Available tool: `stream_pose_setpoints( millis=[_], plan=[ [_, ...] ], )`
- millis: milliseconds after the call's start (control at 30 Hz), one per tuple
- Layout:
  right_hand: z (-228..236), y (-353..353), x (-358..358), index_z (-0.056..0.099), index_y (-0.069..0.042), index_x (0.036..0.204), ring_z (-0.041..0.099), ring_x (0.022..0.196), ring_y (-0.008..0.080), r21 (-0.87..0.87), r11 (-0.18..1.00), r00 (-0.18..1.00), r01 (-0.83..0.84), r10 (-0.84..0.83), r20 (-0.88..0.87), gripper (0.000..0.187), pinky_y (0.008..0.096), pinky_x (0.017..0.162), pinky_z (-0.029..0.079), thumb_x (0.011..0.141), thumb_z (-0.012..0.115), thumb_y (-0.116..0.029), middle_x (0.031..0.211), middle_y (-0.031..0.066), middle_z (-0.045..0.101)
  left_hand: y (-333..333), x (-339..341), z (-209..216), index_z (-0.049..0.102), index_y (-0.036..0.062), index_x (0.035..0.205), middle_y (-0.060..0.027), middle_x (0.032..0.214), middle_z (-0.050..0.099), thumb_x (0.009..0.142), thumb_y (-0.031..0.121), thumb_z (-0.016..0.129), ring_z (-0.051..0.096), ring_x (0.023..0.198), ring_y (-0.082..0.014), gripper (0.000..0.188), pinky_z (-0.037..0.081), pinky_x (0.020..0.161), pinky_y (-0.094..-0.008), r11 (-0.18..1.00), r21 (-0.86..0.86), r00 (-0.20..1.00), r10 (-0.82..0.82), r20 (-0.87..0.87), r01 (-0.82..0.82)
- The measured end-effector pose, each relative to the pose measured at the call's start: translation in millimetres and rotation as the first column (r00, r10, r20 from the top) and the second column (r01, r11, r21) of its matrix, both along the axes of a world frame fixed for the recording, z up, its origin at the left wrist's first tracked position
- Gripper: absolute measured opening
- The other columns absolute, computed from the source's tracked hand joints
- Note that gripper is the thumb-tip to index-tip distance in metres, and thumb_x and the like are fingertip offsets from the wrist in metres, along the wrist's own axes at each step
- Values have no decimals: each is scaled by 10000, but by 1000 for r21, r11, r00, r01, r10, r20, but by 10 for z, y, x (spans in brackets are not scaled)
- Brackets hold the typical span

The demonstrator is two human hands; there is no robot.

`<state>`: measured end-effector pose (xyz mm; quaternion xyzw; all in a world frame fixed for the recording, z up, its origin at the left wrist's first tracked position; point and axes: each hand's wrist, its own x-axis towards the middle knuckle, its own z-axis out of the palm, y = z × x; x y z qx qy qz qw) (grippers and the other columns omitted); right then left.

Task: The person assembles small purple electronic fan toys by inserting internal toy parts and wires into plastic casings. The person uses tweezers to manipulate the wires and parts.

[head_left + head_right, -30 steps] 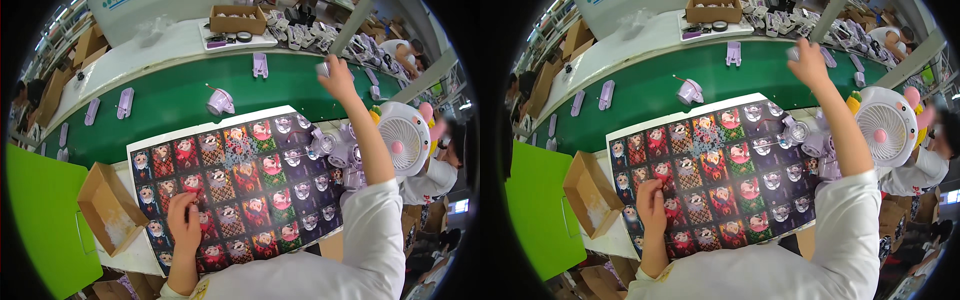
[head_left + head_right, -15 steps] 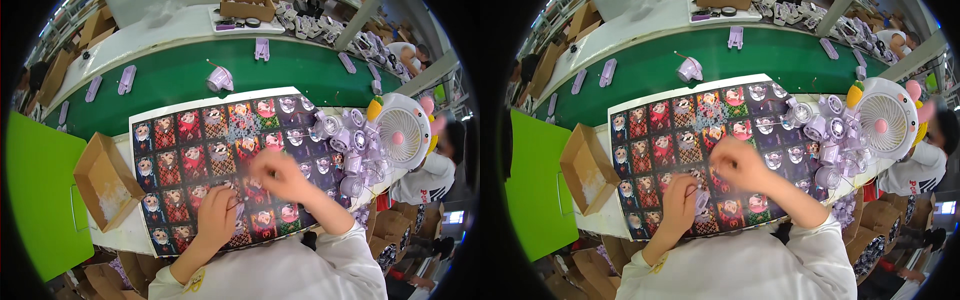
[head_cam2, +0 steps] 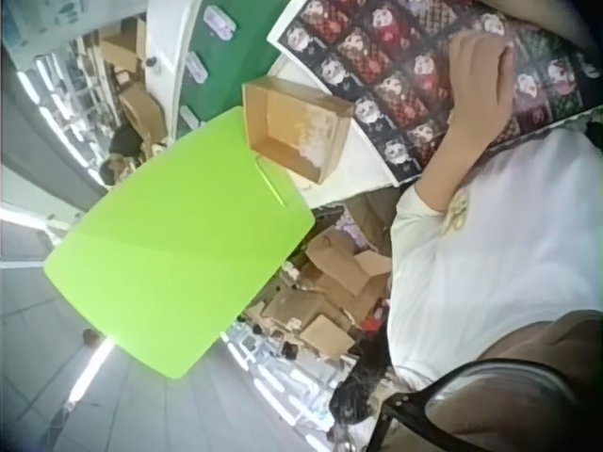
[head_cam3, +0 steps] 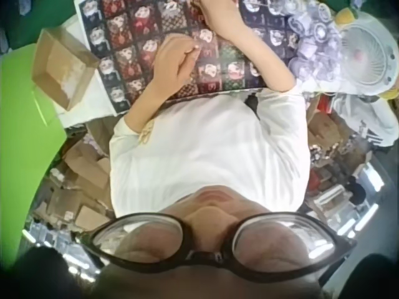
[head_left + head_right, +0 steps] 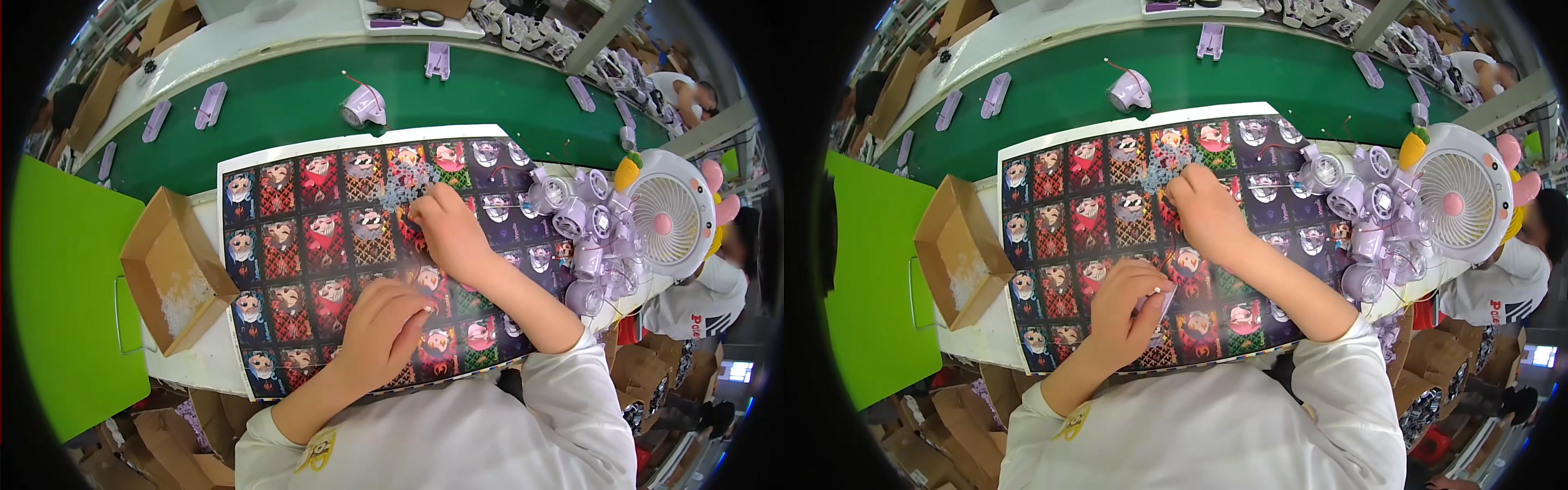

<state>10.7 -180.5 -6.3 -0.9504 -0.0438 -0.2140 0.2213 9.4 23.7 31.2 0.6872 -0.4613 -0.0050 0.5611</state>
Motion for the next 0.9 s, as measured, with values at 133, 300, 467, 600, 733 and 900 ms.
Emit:
stream_pose_setpoints(
  millis=[133, 300, 467, 600, 733, 900],
  plan=[
    [620, 103, -381, 563, -13, 943, 511, 879, 166, 875, 482, 922, 39, 320, -217, 46, 288, 721, 436, 907, 590, -18, 913, 49, 521, -28, 30, 113, 614, 10, 972, -137, 866, 618, 805, -27, 645, 575, 766, -327, 174, 462, 683, -398, 999, -32, 980, -37, -196, 31],
    [854, 284, -706, 600, 4, 993, 519, 903, 122, 943, 317, 911, -104, 410, -37, 147, 255, 783, 435, 901, 548, 106, 1033, 70, 492, -115, 68, 107, 611, 10, 955, -127, 834, 595, 796, -35, 643, 563, 736, -329, 168, 444, 637, -405, 998, -33, 989, -59, -138, 55],
    [848, 363, -820, 605, 1, 988, 548, 850, 124, 909, 416, 954, 13, 267, -135, 127, 260, 700, 454, 888, 593, 79, 989, 60, 508, -149, 120, 94, 614, 5, 944, -118, 830, 594, 770, -18, 672, 578, 746, -317, 186, 482, 666, -406, 995, -39, 995, -95, -6, 94],
    [909, 354, -869, 624, 14, 940, 582, 705, 168, 638, 766, 971, 73, 92, -222, 105, 283, 604, 468, 849, 649, 61, 868, 84, 572, -167, 47, 34, 617, 1, 954, -112, 842, 607, 751, 36, 695, 601, 820, -296, 219, 525, 696, -390, 1000, -1, 991, 28, 133, -28],
    [851, 319, -846, 636, 20, 904, 583, 662, 213, 546, 838, 987, -2, 88, -132, 87, 301, 595, 471, 833, 645, 70, 812, 113, 607, -203, 11, -82, 605, 5, 958, -115, 876, 612, 734, 50, 681, 603, 872, -311, 241, 526, 738, -412, 996, -45, 930, 85, 358, -74],
    [677, 283, -898, 623, 16, 891, 582, 673, 216, 474, 850, 969, 228, -247, -22, 13, 308, 594, 465, 889, 610, 15, 810, 102, 634, -274, 88, -159, 578, 23, 929, -142, 944, 596, 735, 45, 657, 565, 949, -359, 211, 482, 835, -449, 966, 216, 983, 108, 147, -139]
  ],
)
